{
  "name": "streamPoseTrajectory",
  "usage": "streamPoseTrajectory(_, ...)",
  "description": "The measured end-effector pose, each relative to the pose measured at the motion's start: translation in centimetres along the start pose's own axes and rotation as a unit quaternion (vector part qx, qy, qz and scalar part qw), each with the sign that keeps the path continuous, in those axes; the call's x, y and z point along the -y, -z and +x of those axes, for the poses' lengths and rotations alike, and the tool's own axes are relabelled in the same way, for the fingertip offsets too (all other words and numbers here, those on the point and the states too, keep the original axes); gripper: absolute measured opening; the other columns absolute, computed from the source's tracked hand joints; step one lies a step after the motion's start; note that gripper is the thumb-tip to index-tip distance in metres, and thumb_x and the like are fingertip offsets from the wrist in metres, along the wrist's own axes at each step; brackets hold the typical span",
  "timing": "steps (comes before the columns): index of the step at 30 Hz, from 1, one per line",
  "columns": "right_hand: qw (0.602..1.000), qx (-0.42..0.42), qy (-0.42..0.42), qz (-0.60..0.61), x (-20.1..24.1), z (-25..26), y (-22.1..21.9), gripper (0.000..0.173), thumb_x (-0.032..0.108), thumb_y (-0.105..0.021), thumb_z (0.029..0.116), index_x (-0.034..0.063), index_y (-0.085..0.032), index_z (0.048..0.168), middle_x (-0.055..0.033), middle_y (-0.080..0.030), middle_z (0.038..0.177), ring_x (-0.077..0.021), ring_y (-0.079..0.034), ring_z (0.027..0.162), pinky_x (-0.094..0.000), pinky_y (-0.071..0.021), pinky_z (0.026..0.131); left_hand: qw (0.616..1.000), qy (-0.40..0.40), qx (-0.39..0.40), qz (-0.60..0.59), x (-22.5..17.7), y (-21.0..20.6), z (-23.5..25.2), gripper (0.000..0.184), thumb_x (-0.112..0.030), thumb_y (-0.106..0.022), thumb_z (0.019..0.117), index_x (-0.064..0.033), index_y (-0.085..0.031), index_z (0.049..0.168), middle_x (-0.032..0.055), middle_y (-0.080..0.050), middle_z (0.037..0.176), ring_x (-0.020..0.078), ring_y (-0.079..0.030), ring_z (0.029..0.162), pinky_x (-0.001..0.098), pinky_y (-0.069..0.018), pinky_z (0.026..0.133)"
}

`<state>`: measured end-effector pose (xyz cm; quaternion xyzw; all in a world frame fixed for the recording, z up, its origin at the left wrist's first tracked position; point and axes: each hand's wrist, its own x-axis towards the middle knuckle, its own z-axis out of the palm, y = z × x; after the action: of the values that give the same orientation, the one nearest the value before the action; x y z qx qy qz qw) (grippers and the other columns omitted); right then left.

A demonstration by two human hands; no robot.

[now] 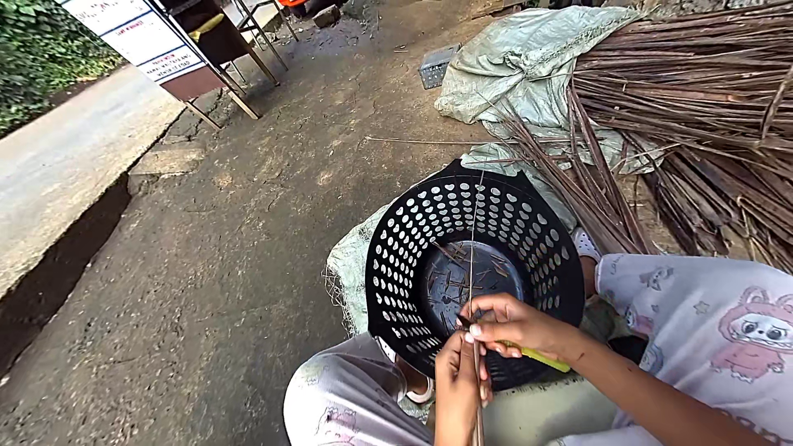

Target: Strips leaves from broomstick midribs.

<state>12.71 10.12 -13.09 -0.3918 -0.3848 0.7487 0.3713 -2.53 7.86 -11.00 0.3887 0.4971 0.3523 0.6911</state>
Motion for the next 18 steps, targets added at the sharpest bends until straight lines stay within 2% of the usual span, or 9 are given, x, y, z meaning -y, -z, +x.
streamPoseTrajectory(3, 0.998, -0.051, 0.026, -0.005, 0.1, 0.3, 0.1, 0.016, -0.001, -0.053, 0.0936, 0.0062, -0.057, 0.107, 0.0163, -0.054, 0.059, 0.0096, -0.045, 0.048, -0.0093, -0.0351, 0.046, 1.000, 0.012, -0.008, -0.015, -0.2, -0.2, 0.1, 0.036, 0.002, -0.024, 0.1051, -0.0087, -0.052, 0.085, -0.0152, -0.046, 0.052, -0.0101, -0.043, 0.041, 0.0067, -0.0373, 0.043)
streamPoseTrajectory(7, 0.997, -0.072, 0.034, -0.012, 0.0, 0.6, 0.0, 0.032, -0.001, -0.054, 0.0939, -0.0001, -0.052, 0.126, 0.0141, -0.057, 0.062, 0.0086, -0.045, 0.049, -0.0102, -0.0361, 0.047, 1.000, 0.017, -0.016, -0.019, -0.4, -0.4, 0.4, 0.037, 0.002, -0.024, 0.1060, -0.0079, -0.051, 0.084, -0.0144, -0.045, 0.051, -0.0099, -0.042, 0.041, 0.0066, -0.0366, 0.042)
streamPoseTrajectory(9, 0.991, -0.124, 0.048, -0.019, 0.0, 0.8, 0.0, 0.037, 0.000, -0.052, 0.0964, -0.0044, -0.049, 0.133, 0.0128, -0.055, 0.064, 0.0076, -0.045, 0.050, -0.0112, -0.0369, 0.048, 0.999, 0.022, -0.014, -0.021, -0.5, -0.3, 0.4, 0.037, 0.002, -0.023, 0.1061, -0.0083, -0.051, 0.084, -0.0142, -0.045, 0.051, -0.0097, -0.042, 0.040, 0.0065, -0.0362, 0.042)
streamPoseTrajectory(11, 0.978, -0.201, 0.051, -0.013, 0.8, 0.9, 0.4, 0.039, 0.001, -0.047, 0.1027, -0.0071, -0.043, 0.141, 0.0109, -0.051, 0.067, 0.0056, -0.043, 0.050, -0.0124, -0.0378, 0.049, 0.999, 0.025, -0.011, -0.026, -0.4, -0.2, 0.1, 0.038, 0.002, -0.021, 0.1055, -0.0085, -0.051, 0.084, -0.0142, -0.045, 0.051, -0.0096, -0.042, 0.040, 0.0067, -0.0366, 0.042)
streamPoseTrajectory(12, 0.978, -0.204, 0.041, -0.008, 1.3, 0.8, 0.8, 0.044, 0.001, -0.045, 0.1038, -0.0063, -0.038, 0.146, 0.0107, -0.050, 0.066, 0.0048, -0.043, 0.050, -0.0126, -0.0383, 0.048, 0.999, 0.027, -0.008, -0.031, -0.3, 0.0, 0.0, 0.039, 0.002, -0.021, 0.1056, -0.0087, -0.051, 0.084, -0.0143, -0.046, 0.050, -0.0096, -0.042, 0.040, 0.0067, -0.0368, 0.042)
streamPoseTrajectory(14, 0.992, -0.127, 0.007, -0.004, 1.7, 0.1, 0.8, 0.051, 0.002, -0.043, 0.1022, -0.0042, -0.031, 0.152, 0.0112, -0.047, 0.065, 0.0042, -0.043, 0.049, -0.0126, -0.0383, 0.048, 0.998, 0.037, 0.005, -0.054, -0.2, 0.3, 0.0, 0.041, -0.001, -0.019, 0.1068, -0.0095, -0.051, 0.083, -0.0141, -0.046, 0.050, -0.0094, -0.043, 0.040, 0.0067, -0.0375, 0.042)
streamPoseTrajectory(15, 0.997, -0.075, -0.009, 0.002, 1.4, -0.1, 0.6, 0.050, 0.003, -0.042, 0.1012, -0.0036, -0.034, 0.150, 0.0115, -0.046, 0.064, 0.0043, -0.043, 0.049, -0.0125, -0.0375, 0.048, 0.996, 0.043, 0.015, -0.071, -0.2, 0.3, 0.1, 0.041, -0.002, -0.018, 0.1070, -0.0101, -0.051, 0.083, -0.0139, -0.046, 0.050, -0.0092, -0.044, 0.040, 0.0066, -0.0378, 0.042)
streamPoseTrajectory(16, 0.999, -0.033, -0.021, 0.013, 1.0, -0.3, 0.3, 0.045, 0.003, -0.042, 0.1004, -0.0026, -0.041, 0.146, 0.0120, -0.047, 0.063, 0.0047, -0.042, 0.049, -0.0123, -0.0372, 0.048, 0.995, 0.047, 0.025, -0.085, -0.1, 0.2, 0.3, 0.043, -0.003, -0.017, 0.1070, -0.0106, -0.051, 0.083, -0.0136, -0.047, 0.050, -0.0088, -0.044, 0.040, 0.0068, -0.0379, 0.042)
streamPoseTrajectory(18, 0.999, -0.006, -0.030, 0.039, 0.5, -0.1, -0.1, 0.027, 0.005, -0.041, 0.1004, 0.0038, -0.053, 0.125, 0.0134, -0.051, 0.062, 0.0063, -0.043, 0.048, -0.0107, -0.0376, 0.047, 0.994, 0.055, 0.040, -0.089, 0.0, 0.4, 0.5, 0.043, -0.005, -0.017, 0.1065, -0.0109, -0.053, 0.084, -0.0130, -0.050, 0.052, -0.0078, -0.046, 0.041, 0.0075, -0.0390, 0.043)
